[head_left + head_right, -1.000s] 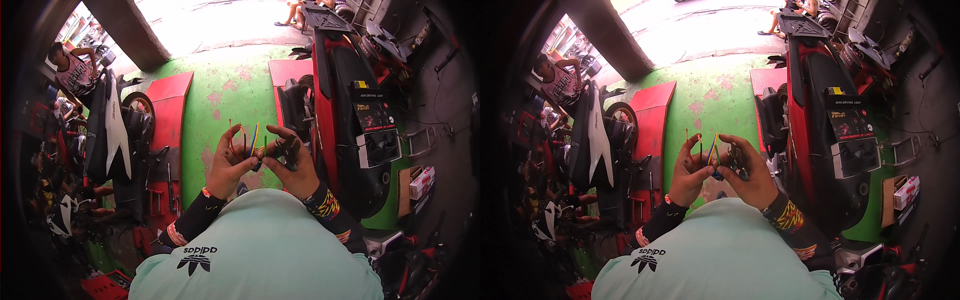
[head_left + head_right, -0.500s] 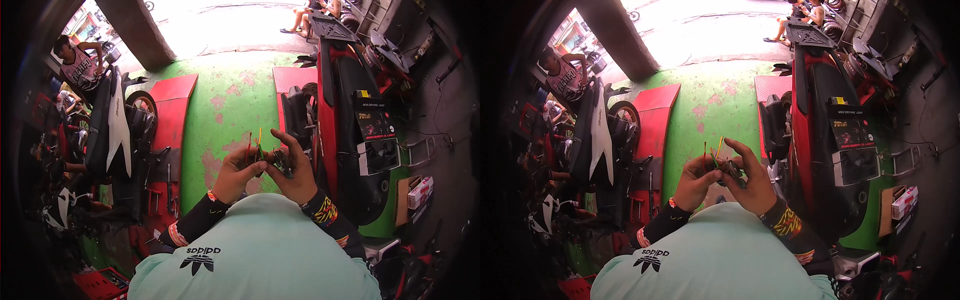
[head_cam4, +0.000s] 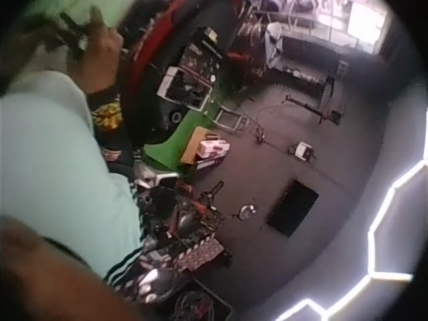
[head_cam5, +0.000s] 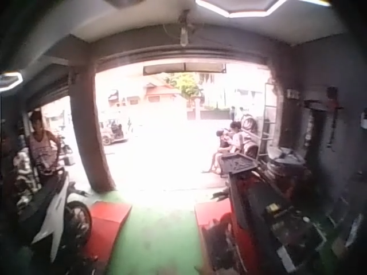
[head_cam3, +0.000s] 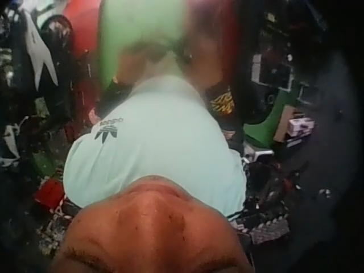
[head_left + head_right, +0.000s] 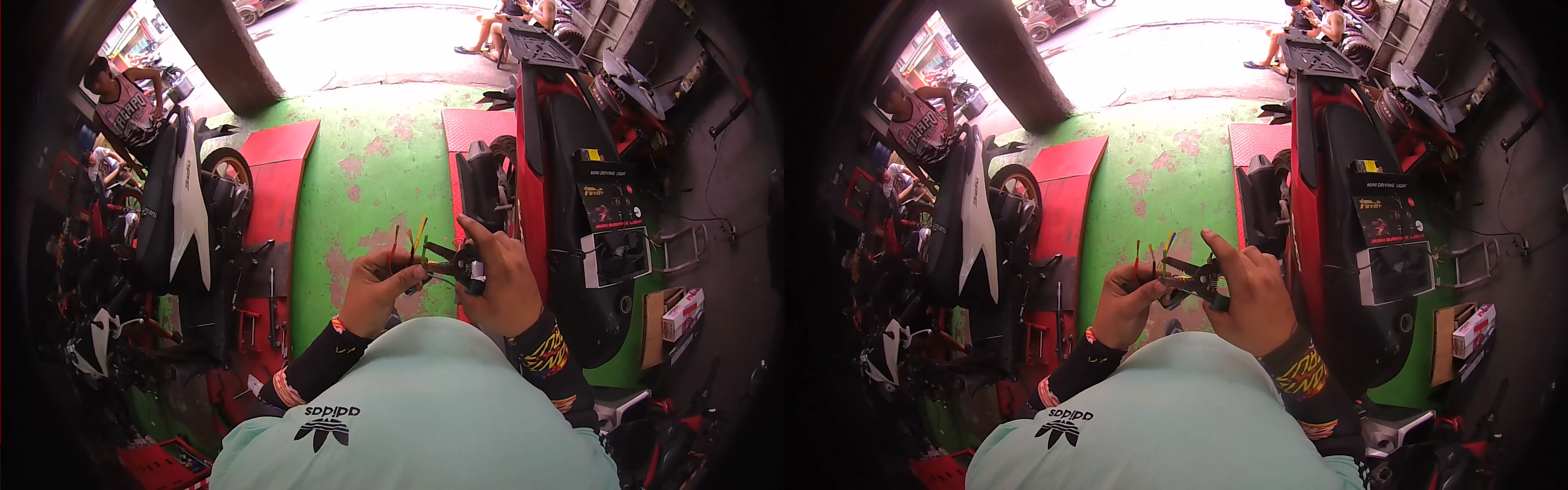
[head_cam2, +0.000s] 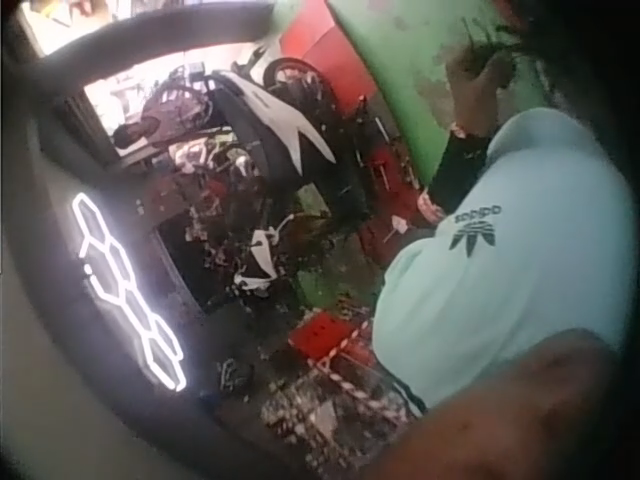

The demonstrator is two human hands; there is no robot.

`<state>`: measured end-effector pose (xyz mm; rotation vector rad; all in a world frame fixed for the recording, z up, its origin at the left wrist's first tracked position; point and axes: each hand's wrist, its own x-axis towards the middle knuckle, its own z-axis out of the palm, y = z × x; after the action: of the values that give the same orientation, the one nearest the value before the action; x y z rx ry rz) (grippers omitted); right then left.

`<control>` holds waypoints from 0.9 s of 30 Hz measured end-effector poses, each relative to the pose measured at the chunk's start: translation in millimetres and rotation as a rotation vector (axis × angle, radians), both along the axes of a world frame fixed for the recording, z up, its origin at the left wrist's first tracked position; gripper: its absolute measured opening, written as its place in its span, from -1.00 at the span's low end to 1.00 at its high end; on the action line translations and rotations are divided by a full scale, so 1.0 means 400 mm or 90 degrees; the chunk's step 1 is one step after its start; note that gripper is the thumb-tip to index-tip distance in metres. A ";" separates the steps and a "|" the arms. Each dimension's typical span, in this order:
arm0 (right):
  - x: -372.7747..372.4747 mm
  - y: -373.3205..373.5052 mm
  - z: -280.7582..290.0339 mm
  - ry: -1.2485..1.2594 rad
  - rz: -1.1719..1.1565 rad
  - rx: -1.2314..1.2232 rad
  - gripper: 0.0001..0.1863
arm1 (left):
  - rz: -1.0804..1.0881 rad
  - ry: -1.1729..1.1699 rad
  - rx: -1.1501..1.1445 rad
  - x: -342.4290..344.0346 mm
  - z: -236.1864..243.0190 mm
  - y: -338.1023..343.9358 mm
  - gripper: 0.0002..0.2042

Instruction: Preparing and stripping electrical wires for a motorcycle modification using pliers.

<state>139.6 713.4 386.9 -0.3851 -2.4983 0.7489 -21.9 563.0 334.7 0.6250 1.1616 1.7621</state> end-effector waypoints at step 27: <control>-0.036 -0.004 -0.011 -0.044 0.002 0.001 -0.07 | 0.036 -0.053 0.133 -0.012 -0.008 0.016 -0.86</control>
<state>125.2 711.8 382.6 -0.4134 -2.5646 0.7456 -26.8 569.6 331.3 0.6404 0.9532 1.9550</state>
